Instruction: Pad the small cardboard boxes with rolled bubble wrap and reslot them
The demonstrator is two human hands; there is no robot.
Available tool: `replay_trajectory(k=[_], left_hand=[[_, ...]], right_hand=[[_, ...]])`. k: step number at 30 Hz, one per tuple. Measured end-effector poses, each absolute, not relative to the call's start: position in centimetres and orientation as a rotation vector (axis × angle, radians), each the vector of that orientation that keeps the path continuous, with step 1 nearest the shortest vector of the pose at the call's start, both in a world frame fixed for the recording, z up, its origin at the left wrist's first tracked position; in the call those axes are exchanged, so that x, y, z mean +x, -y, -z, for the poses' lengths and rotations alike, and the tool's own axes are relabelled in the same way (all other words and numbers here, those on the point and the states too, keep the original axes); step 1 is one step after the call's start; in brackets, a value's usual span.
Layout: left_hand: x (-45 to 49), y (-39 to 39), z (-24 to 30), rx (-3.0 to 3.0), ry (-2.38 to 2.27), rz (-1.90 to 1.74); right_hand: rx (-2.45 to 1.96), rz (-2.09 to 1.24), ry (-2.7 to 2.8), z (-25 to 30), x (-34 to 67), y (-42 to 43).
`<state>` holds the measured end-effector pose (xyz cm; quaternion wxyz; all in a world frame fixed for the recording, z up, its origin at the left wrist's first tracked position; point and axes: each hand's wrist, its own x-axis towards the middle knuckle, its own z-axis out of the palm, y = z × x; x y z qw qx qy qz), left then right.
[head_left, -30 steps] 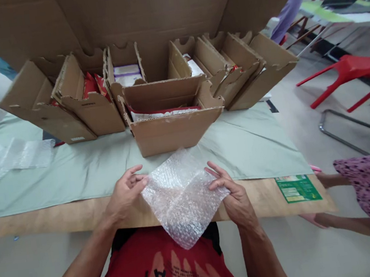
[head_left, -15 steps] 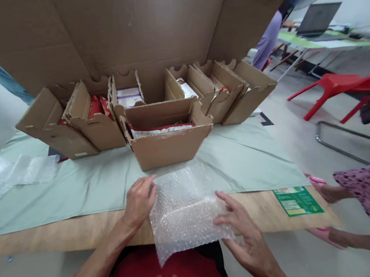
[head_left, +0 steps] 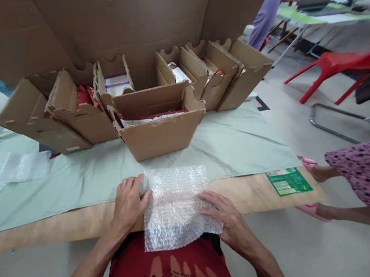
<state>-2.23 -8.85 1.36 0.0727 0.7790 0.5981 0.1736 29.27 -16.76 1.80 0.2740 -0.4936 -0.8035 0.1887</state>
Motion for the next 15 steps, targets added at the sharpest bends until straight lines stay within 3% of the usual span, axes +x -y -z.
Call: replay_trajectory(k=[3, 8, 15], left_hand=[[-1.0, 8.5, -1.4, 2.317, -1.757, -0.520], [-0.3, 7.4, -2.4, 2.343, -1.705, -0.819], [-2.7, 6.5, -1.9, 2.308, -1.872, -0.715]], right_hand=[[-1.327, -0.457, 2.118, -2.1, 28.6, 16.9], [-1.337, -0.278, 2.035, -2.6, 28.1, 16.8], [-1.562, -0.258, 2.227, -2.5, 31.2, 17.1]])
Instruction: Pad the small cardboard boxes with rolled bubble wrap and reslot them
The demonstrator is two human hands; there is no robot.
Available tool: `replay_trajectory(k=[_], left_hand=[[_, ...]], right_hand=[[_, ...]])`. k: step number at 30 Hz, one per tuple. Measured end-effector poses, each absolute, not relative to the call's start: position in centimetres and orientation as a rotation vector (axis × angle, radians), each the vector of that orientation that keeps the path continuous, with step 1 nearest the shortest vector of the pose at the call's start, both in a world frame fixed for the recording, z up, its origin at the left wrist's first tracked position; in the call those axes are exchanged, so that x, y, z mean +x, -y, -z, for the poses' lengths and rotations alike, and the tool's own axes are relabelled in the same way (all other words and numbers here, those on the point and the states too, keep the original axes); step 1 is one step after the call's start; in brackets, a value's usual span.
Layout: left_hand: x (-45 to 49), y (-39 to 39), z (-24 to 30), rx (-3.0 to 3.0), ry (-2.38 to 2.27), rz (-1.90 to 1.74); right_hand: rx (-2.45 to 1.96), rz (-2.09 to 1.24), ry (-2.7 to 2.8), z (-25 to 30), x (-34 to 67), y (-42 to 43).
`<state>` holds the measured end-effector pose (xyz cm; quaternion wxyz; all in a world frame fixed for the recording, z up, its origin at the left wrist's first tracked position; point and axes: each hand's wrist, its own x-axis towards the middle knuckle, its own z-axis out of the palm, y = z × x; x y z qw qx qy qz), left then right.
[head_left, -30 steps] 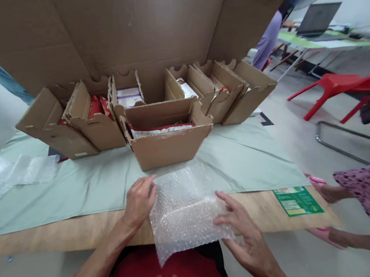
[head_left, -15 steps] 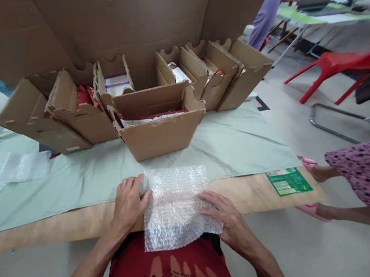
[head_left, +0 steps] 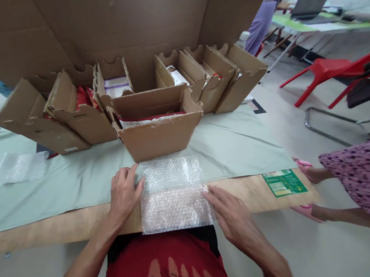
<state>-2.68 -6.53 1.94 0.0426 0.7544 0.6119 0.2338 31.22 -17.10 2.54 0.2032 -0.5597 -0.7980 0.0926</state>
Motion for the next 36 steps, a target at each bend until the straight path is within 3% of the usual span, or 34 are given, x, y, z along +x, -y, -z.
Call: replay_trajectory(k=[5, 10, 15, 19, 24, 31, 36], left_hand=[[-0.9, 8.6, -2.7, 2.390, -1.688, -0.922], [3.6, 8.6, -0.6, 2.491, -1.267, -0.656], [1.1, 8.6, 1.6, 2.538, -1.407, -0.448], [-0.3, 9.9, 0.0, 2.633, -1.565, -0.466], [1.4, 9.1, -1.0, 2.722, -1.394, -0.355], [-3.1, 10.9, -2.1, 2.655, -1.240, -0.357], [-3.6, 12.7, -3.3, 2.583, -0.919, -0.158]], right_hand=[[-1.586, -0.173, 2.012, -4.8, 31.2, 15.8], [-1.461, -0.189, 2.282, -2.4, 24.2, 9.5], [-1.569, 0.018, 2.376, 1.1, 26.6, 9.4], [-1.838, 0.199, 2.198, 0.0, 28.6, 12.2], [-1.595, -0.029, 2.411, -1.5, 25.1, 12.0], [-1.588, -0.063, 2.253, -2.1, 32.4, 17.1], [-1.460, -0.222, 2.382, -1.8, 31.5, 19.1]])
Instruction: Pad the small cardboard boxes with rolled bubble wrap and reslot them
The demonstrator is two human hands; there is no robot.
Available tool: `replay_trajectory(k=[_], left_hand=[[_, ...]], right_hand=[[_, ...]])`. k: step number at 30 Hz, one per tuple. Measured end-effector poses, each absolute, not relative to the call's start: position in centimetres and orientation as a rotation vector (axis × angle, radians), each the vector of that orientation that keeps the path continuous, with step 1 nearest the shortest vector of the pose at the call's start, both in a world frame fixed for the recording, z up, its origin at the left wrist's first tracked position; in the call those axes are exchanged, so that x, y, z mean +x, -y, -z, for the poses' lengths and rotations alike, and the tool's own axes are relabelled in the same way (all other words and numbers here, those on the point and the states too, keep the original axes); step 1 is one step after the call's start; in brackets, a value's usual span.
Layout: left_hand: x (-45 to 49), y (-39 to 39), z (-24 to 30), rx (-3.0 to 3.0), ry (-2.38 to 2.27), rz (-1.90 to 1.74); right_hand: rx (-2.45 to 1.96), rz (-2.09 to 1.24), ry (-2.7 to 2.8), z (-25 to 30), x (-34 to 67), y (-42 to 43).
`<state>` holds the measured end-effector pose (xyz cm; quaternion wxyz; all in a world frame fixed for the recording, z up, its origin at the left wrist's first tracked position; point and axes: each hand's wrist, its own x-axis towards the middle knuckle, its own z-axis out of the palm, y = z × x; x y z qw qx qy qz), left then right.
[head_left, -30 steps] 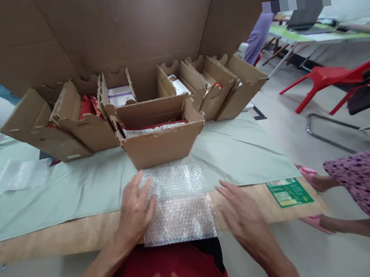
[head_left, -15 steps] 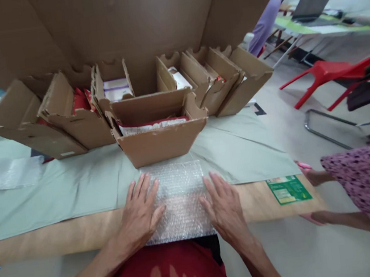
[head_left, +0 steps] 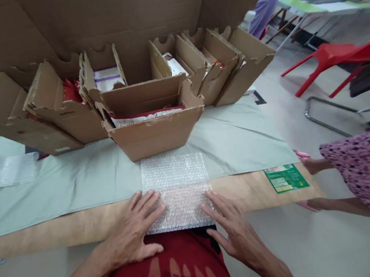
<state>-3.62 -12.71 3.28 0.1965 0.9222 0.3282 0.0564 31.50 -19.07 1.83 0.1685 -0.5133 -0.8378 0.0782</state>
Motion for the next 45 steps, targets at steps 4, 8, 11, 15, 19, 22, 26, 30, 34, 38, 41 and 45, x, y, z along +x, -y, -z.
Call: replay_trajectory(k=[4, 8, 11, 15, 19, 22, 26, 30, 34, 38, 41, 45], left_hand=[[-3.6, 12.4, -3.0, 2.553, -0.922, -0.140], [-3.7, 12.0, -3.0, 2.480, -0.951, -0.277], [-3.4, 11.9, -3.3, 2.365, -0.988, -0.366], [-2.6, 11.0, -3.4, 2.163, -1.195, -0.500], [-1.2, 9.0, -2.7, 1.975, -1.458, -0.687], [-0.2, 7.4, -2.2, 2.009, -1.547, -0.707], [0.5, 6.0, -1.7, 2.214, -1.571, -0.744], [0.7, 5.3, -1.7, 2.334, -1.612, -0.622], [0.8, 4.8, -1.6, 2.333, -1.716, -0.544], [1.2, 4.3, -1.2, 2.291, -1.778, -0.556], [1.4, 4.3, -1.1, 2.222, -1.719, -0.688], [1.0, 4.7, -2.2, 1.940, -1.635, -0.772]], right_hand=[[-1.365, -0.319, 2.363, -1.6, 30.7, 17.4], [-1.292, -0.516, 2.215, -2.9, 31.6, 16.5], [-1.399, -0.630, 1.974, -4.0, 31.4, 15.4], [-1.549, -0.670, 1.747, -4.2, 30.4, 13.1], [-1.584, -0.524, 1.740, -3.5, 30.1, 11.1], [-1.547, -0.285, 1.814, -2.5, 30.0, 9.8], [-1.590, -0.080, 1.942, -1.1, 29.7, 8.1], [-1.701, -0.044, 1.979, -0.1, 29.5, 7.0], [-1.825, -0.099, 1.984, 0.6, 30.0, 6.6], [-1.751, -0.183, 1.957, 0.5, 30.2, 6.5], [-1.659, -0.402, 1.842, -0.6, 29.8, 7.3], [-1.671, -0.794, 1.523, -2.6, 29.2, 9.9]])
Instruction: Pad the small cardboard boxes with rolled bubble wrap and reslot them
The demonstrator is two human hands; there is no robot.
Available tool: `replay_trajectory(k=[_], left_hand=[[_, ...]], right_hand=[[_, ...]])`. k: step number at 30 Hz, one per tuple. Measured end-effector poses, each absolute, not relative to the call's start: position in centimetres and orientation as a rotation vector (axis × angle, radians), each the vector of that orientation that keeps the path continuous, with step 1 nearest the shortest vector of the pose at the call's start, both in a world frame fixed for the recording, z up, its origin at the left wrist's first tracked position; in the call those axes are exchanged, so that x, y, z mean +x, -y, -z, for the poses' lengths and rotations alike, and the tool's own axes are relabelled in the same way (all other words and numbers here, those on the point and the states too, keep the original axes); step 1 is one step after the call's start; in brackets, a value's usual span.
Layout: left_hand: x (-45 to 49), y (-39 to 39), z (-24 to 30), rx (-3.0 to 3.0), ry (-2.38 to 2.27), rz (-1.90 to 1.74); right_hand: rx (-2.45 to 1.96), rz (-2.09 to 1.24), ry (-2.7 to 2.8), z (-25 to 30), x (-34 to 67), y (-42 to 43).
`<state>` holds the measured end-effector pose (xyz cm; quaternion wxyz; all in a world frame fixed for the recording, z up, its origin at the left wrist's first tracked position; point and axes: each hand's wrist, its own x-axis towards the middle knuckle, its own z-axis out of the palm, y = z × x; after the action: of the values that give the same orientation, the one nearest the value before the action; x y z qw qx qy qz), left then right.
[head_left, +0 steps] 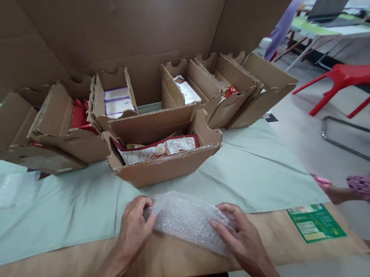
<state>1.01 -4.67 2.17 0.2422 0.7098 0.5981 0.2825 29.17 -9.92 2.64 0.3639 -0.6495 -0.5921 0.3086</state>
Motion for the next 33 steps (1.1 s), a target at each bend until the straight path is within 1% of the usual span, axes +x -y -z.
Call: replay_trajectory(k=[6, 11, 14, 17, 20, 22, 24, 26, 29, 31, 33], left_hand=[[0.4, 5.1, -4.7, 1.613, -1.573, -0.748], [-0.6, 6.7, -4.7, 1.558, -1.579, -0.704], [-1.0, 6.6, -4.2, 1.683, -1.644, -0.777], [-0.2, 4.9, -3.2, 1.942, -1.667, -0.808], [1.5, 3.3, -2.2, 2.227, -1.674, -0.801], [2.4, 3.8, -2.1, 2.361, -1.647, -0.830], [2.5, 5.7, -2.5, 2.453, -1.490, -0.890], [2.0, 8.2, -3.3, 2.497, -1.192, -0.906], [0.8, 11.1, -4.4, 2.516, -0.799, -0.759], [0.6, 11.9, -4.5, 2.547, -0.698, -0.613], [1.0, 12.1, -3.9, 2.581, -0.691, -0.531]], right_hand=[[-1.678, -1.091, 1.120, -3.5, 28.3, 12.4], [-1.653, -1.051, 1.099, -3.1, 27.3, 11.5], [-1.659, -1.100, 1.202, -3.5, 27.1, 11.1], [-1.623, -1.216, 1.238, -4.0, 26.8, 12.1], [-1.610, -1.390, 1.124, -4.0, 26.0, 14.0], [-1.624, -1.455, 0.997, -3.6, 25.2, 15.3], [-1.624, -1.450, 0.869, -3.2, 24.5, 16.2], [-1.615, -1.420, 0.756, -2.9, 24.1, 16.6], [-1.593, -1.432, 0.667, -2.6, 24.3, 16.6], [-1.571, -1.477, 0.647, -2.5, 24.5, 16.7], [-1.558, -1.512, 0.630, -2.4, 24.3, 16.9]])
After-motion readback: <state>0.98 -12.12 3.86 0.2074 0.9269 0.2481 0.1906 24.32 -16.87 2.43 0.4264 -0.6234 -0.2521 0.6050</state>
